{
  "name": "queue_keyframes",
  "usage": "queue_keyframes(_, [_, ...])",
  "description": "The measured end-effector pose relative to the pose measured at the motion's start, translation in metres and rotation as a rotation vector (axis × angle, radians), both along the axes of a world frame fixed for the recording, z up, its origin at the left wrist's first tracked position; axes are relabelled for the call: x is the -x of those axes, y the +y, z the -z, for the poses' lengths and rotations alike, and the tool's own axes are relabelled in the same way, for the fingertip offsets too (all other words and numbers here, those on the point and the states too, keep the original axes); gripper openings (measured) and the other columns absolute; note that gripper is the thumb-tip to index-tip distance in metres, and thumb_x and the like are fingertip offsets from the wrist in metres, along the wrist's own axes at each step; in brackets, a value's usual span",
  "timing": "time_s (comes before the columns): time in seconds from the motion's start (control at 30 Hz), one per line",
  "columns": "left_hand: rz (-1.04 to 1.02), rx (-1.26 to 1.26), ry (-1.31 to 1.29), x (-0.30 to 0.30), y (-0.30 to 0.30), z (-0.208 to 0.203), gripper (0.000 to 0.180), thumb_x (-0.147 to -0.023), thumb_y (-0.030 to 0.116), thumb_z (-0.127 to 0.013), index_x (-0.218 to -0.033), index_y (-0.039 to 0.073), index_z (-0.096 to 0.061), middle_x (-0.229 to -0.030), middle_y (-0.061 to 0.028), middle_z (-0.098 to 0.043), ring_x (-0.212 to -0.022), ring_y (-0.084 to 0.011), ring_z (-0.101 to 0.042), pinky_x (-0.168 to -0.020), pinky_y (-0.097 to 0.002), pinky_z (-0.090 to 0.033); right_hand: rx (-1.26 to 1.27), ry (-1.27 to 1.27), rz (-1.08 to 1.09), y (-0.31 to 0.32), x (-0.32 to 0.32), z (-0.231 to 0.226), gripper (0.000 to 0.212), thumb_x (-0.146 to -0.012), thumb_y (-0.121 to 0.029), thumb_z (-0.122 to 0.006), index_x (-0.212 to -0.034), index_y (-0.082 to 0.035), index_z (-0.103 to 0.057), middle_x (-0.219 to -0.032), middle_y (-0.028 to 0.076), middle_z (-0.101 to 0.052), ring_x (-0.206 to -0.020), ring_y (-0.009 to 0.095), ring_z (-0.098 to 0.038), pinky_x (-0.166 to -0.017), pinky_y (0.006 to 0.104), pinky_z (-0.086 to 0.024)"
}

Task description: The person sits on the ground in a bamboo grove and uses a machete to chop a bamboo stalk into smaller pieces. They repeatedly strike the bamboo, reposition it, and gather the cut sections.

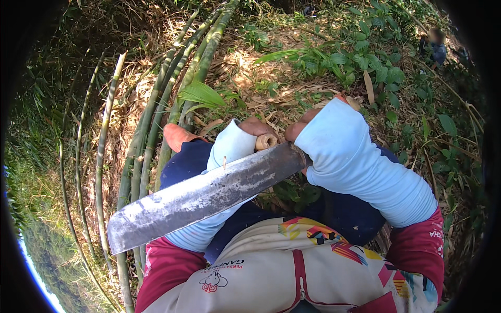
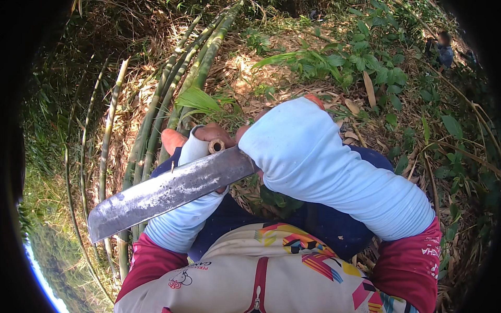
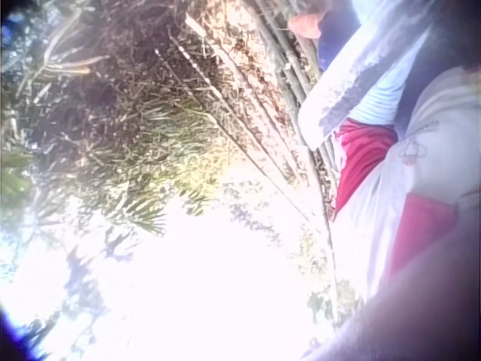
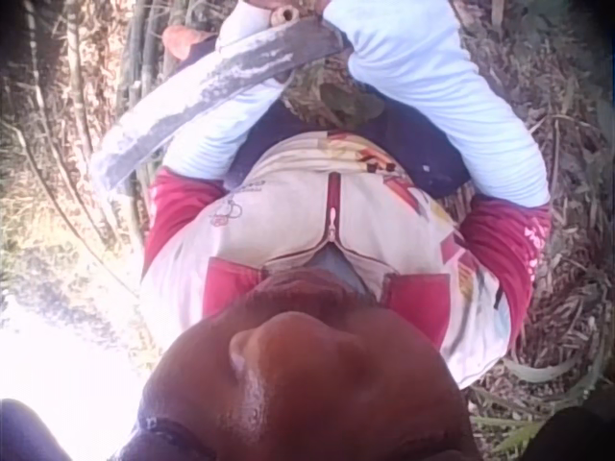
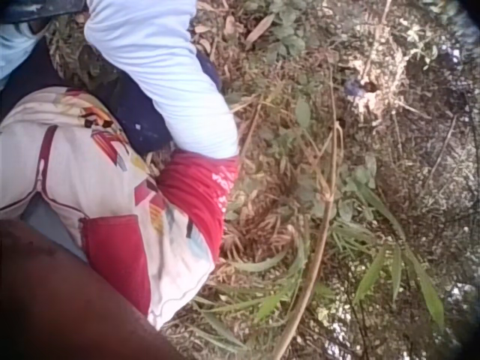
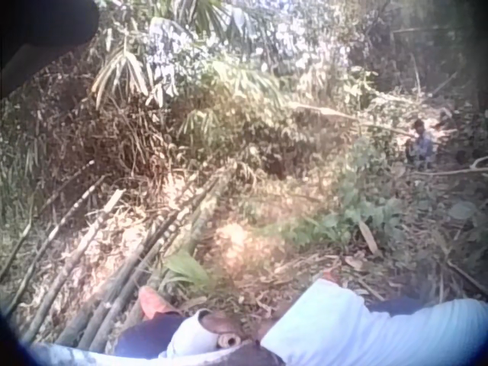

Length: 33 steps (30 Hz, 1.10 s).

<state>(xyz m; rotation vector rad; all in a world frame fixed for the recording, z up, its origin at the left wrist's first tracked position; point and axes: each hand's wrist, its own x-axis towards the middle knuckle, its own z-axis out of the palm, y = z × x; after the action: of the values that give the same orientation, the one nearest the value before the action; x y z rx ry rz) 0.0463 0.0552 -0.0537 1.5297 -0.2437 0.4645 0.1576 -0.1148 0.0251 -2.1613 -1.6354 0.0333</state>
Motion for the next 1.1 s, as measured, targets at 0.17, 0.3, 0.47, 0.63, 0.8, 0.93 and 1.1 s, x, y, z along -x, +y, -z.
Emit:
queue_keyframes(0.17, [-0.03,-0.055,-0.027,-0.001,0.0,0.002,0.025,-0.08,0.012,-0.072,-0.094,0.0,-0.056,-0.083,-0.0076,-0.057,-0.073,-0.0159,-0.054,-0.067,-0.0284,-0.043,0.014,0.005,-0.004,0.0,-0.001,0.001,0.03,-0.05,-0.014,-0.075,-0.077,-0.013,-0.062,-0.065,0.004,-0.056,-0.067,0.028,-0.06,-0.065,0.0425,-0.042])
queue_keyframes(0.3, [-0.066,-0.044,0.043,0.004,-0.002,0.006,0.018,-0.082,0.011,-0.069,-0.087,0.001,-0.055,-0.077,-0.0056,-0.055,-0.068,-0.0147,-0.053,-0.063,-0.0273,-0.042,0.046,-0.07,-0.005,0.003,0.0,0.003,0.028,-0.052,-0.018,-0.074,-0.078,-0.015,-0.063,-0.063,0.003,-0.056,-0.064,0.027,-0.06,-0.064,0.0423,-0.042])
queue_keyframes(0.47, [-0.088,-0.022,0.152,0.001,0.002,0.019,0.015,-0.084,0.01,-0.066,-0.077,0.002,-0.054,-0.069,-0.0032,-0.054,-0.061,-0.0133,-0.052,-0.058,-0.0259,-0.041,-0.002,-0.101,-0.013,0.009,0.001,0.018,0.023,-0.056,-0.019,-0.073,-0.076,-0.016,-0.063,-0.062,0.002,-0.057,-0.061,0.026,-0.061,-0.063,0.0422,-0.043])
queue_keyframes(0.63, [-0.105,-0.128,0.216,0.003,0.007,0.006,0.014,-0.081,0.009,-0.068,-0.074,0.004,-0.056,-0.066,-0.0037,-0.055,-0.059,-0.0154,-0.054,-0.056,-0.0264,-0.043,-0.025,-0.069,-0.065,0.014,-0.01,0.031,0.021,-0.056,-0.02,-0.073,-0.072,-0.013,-0.061,-0.062,0.004,-0.056,-0.061,0.027,-0.061,-0.064,0.0415,-0.046])
queue_keyframes(0.8, [-0.123,-0.093,0.262,0.005,0.009,0.012,0.019,-0.076,0.006,-0.073,-0.069,0.004,-0.055,-0.066,-0.0017,-0.054,-0.059,-0.0097,-0.05,-0.053,-0.0253,-0.038,0.034,-0.166,-0.065,0.008,-0.016,0.027,0.023,-0.054,-0.022,-0.073,-0.068,-0.012,-0.059,-0.061,0.005,-0.055,-0.062,0.029,-0.06,-0.064,0.0411,-0.046])
queue_keyframes(0.93, [-0.057,0.01,0.263,0.004,0.016,0.028,0.014,-0.072,0.005,-0.076,-0.079,0.004,-0.064,-0.069,-0.003,-0.06,-0.062,-0.012,-0.056,-0.056,-0.0278,-0.045,0.105,-0.144,-0.036,0.006,-0.022,0.031,0.024,-0.053,-0.022,-0.073,-0.068,-0.011,-0.058,-0.062,0.006,-0.054,-0.063,0.029,-0.06,-0.064,0.0409,-0.046])
queue_keyframes(1.1, [0.016,0.577,0.32,0.014,-0.013,-0.028,0.011,-0.078,0.007,-0.071,-0.076,0.004,-0.061,-0.071,-0.0013,-0.06,-0.062,-0.0087,-0.055,-0.056,-0.0284,-0.046,-0.017,-0.17,0.014,0.001,-0.042,0.036,0.015,-0.061,-0.013,-0.068,-0.073,-0.009,-0.059,-0.064,0.012,-0.056,-0.062,0.032,-0.059,-0.062,0.0418,-0.046])
